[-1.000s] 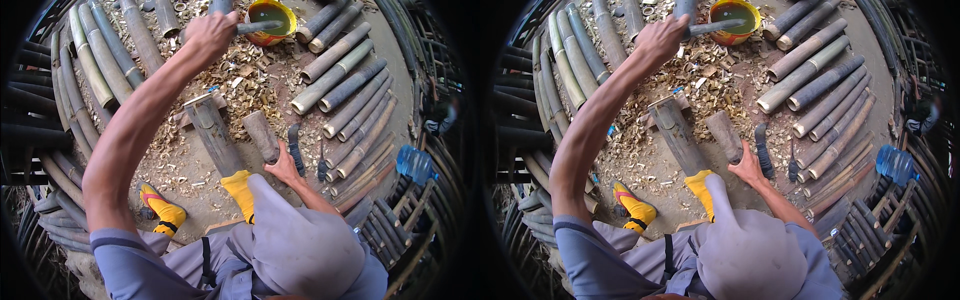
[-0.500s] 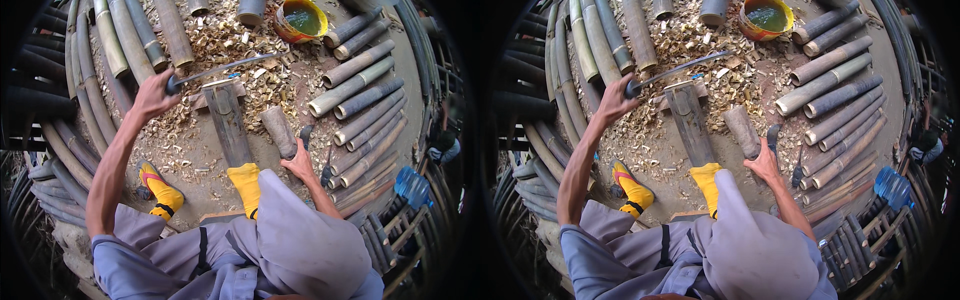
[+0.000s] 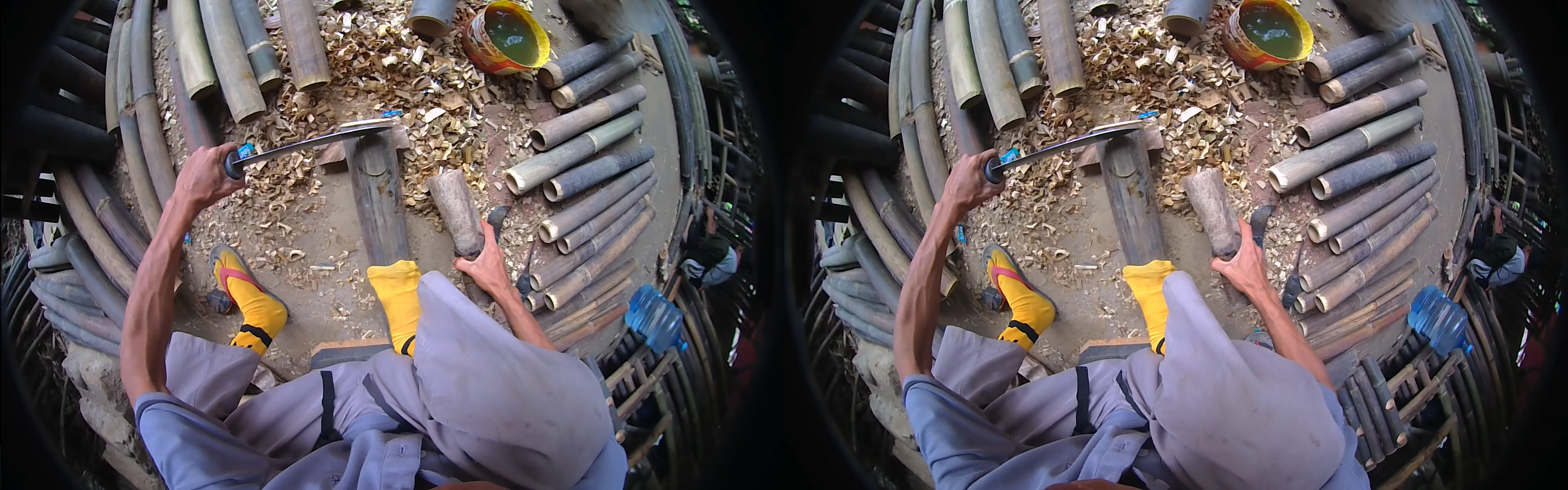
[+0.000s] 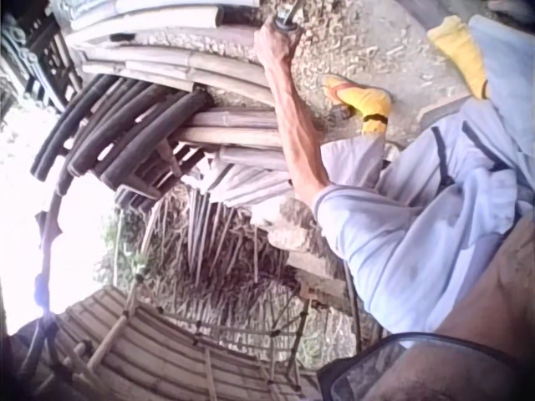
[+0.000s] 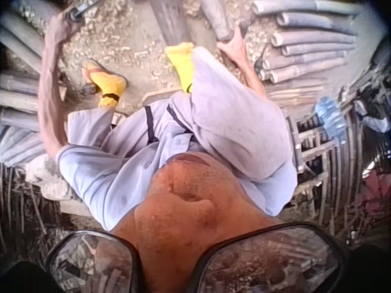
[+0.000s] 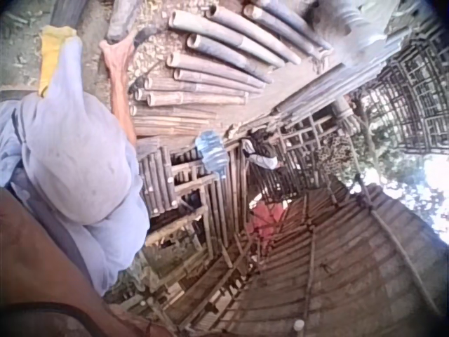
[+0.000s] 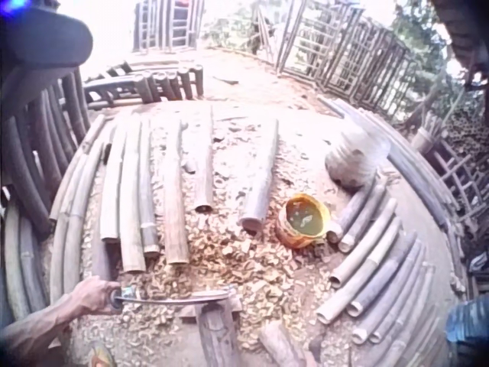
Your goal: The person sits on the ground and uses a knife to carve and shape bamboo poles. They use a wooden mallet to drive the knife into the bamboo and a smaller tool to hollow out the interior. The person handles multiple bamboo pieces, stacking them and working on them one by one.
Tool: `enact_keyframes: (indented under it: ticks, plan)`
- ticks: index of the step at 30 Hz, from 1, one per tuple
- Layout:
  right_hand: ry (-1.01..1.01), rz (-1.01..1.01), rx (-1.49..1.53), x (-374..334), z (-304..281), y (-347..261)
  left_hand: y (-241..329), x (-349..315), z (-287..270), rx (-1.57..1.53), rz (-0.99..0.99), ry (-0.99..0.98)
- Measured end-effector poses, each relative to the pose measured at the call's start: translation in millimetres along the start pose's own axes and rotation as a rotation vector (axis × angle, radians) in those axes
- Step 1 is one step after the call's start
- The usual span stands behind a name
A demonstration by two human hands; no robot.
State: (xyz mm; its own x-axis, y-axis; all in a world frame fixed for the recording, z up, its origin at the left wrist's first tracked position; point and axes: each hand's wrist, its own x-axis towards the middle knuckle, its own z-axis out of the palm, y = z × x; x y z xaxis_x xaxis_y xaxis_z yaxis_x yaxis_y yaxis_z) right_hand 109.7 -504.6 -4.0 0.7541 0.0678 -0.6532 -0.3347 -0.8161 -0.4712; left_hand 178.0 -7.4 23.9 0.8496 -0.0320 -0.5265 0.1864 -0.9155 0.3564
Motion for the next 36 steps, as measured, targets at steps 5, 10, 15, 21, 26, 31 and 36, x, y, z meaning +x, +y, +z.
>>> enact_keyframes:
  ticks: [5, 10, 15, 21, 26, 31, 36]
  plan:
    - [0.122, -0.337, 0.089, 0, -35, -74, -11, 7, 3, 0.078, 0.062, 0.035]
    - [0.317, -0.828, 0.365, 30, -61, -170, -9, 7, -6, 0.148, 0.061, 0.009]
    - [-0.188, -0.525, -0.345, 79, -56, -184, -2, 18, -8, 0.124, 0.049, -0.067]
    - [0.067, -0.945, 0.312, 60, -101, -269, -8, 17, -12, 0.06, 0.008, -0.154]
    - [0.548, -1.09, 0.252, 69, -85, -254, -6, 17, -12, 0.084, 0.045, -0.117]
    - [-0.405, -0.373, -0.224, 90, -75, -213, -14, 25, -7, 0.004, 0.048, -0.185]
    - [0.198, -1.111, -0.009, 73, -127, -273, -18, 22, -4, 0.037, 0.059, -0.193]
